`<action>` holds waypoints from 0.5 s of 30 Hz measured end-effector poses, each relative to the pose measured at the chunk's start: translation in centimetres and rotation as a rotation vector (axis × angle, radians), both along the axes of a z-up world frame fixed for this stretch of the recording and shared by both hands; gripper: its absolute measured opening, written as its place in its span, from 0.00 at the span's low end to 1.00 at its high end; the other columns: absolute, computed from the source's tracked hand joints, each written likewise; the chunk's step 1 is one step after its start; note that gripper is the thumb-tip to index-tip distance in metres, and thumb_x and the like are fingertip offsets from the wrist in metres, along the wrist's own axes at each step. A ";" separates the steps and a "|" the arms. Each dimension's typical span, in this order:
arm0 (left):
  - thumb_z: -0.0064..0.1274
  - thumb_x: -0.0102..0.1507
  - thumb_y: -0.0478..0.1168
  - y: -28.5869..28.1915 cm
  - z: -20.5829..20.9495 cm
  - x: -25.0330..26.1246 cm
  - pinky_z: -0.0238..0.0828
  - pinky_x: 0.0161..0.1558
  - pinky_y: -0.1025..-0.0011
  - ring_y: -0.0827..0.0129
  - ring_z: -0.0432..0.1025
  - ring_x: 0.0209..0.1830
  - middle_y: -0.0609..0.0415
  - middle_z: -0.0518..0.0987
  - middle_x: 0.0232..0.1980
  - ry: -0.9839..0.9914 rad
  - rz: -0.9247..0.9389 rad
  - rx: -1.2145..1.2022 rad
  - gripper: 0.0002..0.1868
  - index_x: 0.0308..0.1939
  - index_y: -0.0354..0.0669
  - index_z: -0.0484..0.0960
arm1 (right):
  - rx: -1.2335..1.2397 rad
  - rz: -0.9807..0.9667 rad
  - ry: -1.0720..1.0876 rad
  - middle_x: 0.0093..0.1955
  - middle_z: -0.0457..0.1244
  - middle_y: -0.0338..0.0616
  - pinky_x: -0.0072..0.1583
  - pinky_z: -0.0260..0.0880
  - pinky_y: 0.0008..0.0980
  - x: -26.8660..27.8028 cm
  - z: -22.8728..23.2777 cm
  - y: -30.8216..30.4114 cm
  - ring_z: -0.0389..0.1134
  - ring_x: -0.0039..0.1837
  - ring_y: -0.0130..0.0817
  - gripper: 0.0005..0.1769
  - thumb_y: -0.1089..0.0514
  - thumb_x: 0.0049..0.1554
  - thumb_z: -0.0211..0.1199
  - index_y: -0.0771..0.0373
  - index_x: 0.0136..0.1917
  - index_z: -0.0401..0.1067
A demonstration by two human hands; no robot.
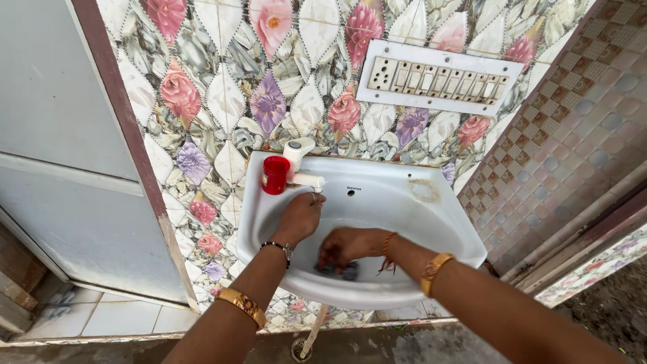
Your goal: The person cleans a bathroom sink by hand using a small piece of cloth, wiping the basin, the faucet, and the tiled backsplash area.
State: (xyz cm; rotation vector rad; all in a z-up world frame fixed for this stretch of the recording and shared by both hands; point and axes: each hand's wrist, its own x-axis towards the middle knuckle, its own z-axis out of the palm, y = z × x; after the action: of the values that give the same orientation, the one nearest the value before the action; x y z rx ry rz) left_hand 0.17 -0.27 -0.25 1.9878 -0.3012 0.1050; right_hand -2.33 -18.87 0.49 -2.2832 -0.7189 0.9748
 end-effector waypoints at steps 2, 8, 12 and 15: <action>0.41 0.63 0.38 -0.5 -0.5 0.7 0.71 0.60 0.66 0.62 0.79 0.53 0.47 0.85 0.50 0.055 -0.177 -0.165 0.19 0.52 0.36 0.83 | -0.239 0.002 -0.048 0.53 0.71 0.45 0.55 0.72 0.35 -0.4 0.9 -4.0 0.69 0.50 0.31 0.22 0.70 0.46 0.68 0.63 0.56 0.80; 0.42 0.62 0.37 -1.0 -1.5 2.1 0.70 0.60 0.65 0.61 0.77 0.54 0.47 0.84 0.52 0.239 -0.204 -0.070 0.20 0.53 0.36 0.83 | -0.895 -0.202 -0.627 0.48 0.72 0.57 0.55 0.73 0.42 -1.0 2.4 -11.9 0.73 0.49 0.47 0.08 0.62 0.55 0.64 0.67 0.44 0.80; 0.41 0.60 0.35 -0.4 -1.7 2.2 0.66 0.64 0.61 0.54 0.74 0.61 0.45 0.81 0.57 0.152 -0.067 0.188 0.22 0.54 0.41 0.85 | -0.762 -0.502 -0.135 0.46 0.70 0.60 0.43 0.76 0.53 0.2 1.0 -5.9 0.75 0.44 0.48 0.09 0.64 0.59 0.57 0.74 0.45 0.73; 0.41 0.62 0.37 0.0 -1.8 2.1 0.67 0.65 0.61 0.52 0.74 0.62 0.44 0.81 0.59 0.070 -0.020 0.265 0.20 0.52 0.43 0.86 | -0.322 -0.306 0.006 0.43 0.68 0.53 0.41 0.79 0.36 1.0 -0.8 0.8 0.71 0.40 0.40 0.12 0.64 0.53 0.61 0.67 0.52 0.74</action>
State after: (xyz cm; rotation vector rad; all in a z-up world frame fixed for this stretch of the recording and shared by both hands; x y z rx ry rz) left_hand 2.32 -0.29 -2.07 2.2450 -0.3024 -0.0185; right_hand -1.38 -18.05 -0.30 -2.5652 -0.2055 1.0046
